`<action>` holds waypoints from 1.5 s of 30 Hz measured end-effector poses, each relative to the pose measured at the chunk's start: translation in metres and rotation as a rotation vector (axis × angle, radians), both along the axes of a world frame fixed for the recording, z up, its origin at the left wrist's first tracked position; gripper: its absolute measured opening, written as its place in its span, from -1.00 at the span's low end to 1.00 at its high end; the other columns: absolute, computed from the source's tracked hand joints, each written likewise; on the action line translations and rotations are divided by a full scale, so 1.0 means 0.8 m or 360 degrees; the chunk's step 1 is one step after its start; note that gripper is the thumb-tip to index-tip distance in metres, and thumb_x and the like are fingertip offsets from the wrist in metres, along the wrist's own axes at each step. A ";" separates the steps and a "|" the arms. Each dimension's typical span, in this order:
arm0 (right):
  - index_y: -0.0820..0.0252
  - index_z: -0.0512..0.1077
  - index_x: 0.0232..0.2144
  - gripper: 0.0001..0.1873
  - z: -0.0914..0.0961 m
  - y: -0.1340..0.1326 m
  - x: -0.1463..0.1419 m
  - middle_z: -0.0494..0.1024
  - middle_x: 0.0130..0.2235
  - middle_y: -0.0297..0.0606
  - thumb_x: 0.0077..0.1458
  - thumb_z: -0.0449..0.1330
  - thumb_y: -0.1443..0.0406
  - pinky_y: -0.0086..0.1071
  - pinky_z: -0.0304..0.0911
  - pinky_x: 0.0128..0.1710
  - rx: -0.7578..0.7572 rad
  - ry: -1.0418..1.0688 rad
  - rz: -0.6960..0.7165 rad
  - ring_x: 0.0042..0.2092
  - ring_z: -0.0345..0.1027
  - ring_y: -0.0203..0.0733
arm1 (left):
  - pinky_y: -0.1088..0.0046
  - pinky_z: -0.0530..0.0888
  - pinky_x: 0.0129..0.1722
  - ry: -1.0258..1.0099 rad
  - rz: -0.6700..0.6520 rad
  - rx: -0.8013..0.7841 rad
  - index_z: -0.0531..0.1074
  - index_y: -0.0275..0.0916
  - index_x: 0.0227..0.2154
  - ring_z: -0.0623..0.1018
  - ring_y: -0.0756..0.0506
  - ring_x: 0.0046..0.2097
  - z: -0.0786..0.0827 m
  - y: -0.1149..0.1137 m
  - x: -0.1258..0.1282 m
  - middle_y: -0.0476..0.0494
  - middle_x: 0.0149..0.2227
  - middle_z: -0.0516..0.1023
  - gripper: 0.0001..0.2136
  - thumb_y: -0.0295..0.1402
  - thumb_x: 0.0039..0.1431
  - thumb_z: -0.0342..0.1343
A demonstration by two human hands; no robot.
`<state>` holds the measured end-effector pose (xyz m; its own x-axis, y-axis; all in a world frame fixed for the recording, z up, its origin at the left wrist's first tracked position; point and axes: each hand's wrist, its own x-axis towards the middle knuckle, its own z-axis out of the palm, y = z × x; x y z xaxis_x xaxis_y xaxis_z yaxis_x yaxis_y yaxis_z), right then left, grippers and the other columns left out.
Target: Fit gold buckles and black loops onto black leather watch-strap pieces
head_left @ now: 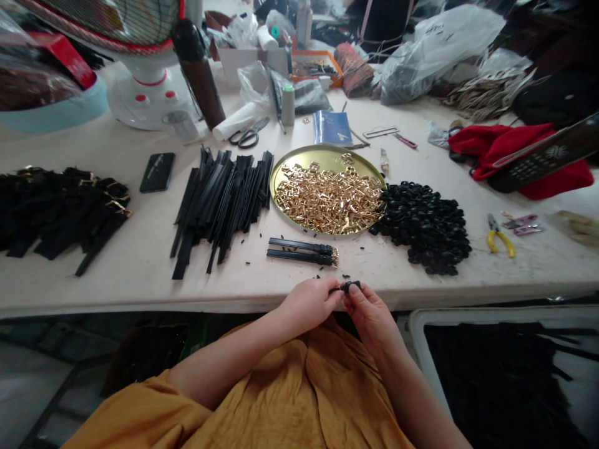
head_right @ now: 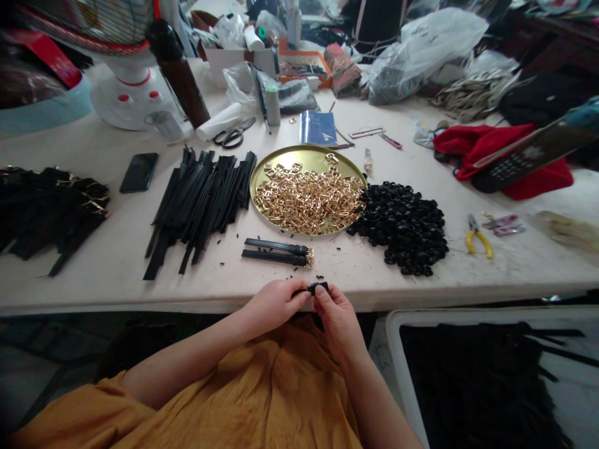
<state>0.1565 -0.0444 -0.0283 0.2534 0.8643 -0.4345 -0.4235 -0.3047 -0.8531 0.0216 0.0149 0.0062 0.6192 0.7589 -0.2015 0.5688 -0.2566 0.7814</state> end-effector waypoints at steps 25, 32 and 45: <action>0.18 0.39 -0.36 -0.75 0.013 -0.008 -0.007 0.50 -0.37 -0.28 -0.07 0.22 0.15 -0.34 0.21 -0.30 0.0105 -0.0822 0.0101 -0.33 0.33 -0.20 | 0.50 0.36 -0.37 -0.0357 0.0215 -0.0335 0.22 -0.26 -0.16 0.45 -0.02 -0.38 0.000 -0.006 -0.007 -0.06 -0.39 0.48 -0.73 -0.38 0.04 -0.02; 0.17 0.37 -0.39 -0.84 0.001 -0.009 -0.007 0.42 -0.40 -0.30 -0.02 0.18 0.21 -0.31 0.22 -0.33 0.0438 -0.1533 -0.0018 -0.36 0.29 -0.21 | 0.58 0.30 -0.59 -0.0457 0.0236 -0.0827 0.29 -0.28 -0.39 0.36 0.06 -0.58 -0.011 -0.001 -0.002 0.03 -0.56 0.35 -0.84 -0.30 0.10 -0.12; 0.14 0.33 -0.33 -0.71 0.019 0.005 0.002 0.40 -0.49 -0.41 -0.11 0.27 0.16 -0.47 0.19 -0.47 -0.0174 0.0180 0.0380 -0.49 0.26 -0.36 | 0.54 0.34 -0.41 -0.0200 0.0121 -0.0417 0.36 -0.25 -0.32 0.45 -0.01 -0.38 -0.003 0.009 -0.004 -0.04 -0.40 0.49 -0.80 -0.25 0.11 -0.07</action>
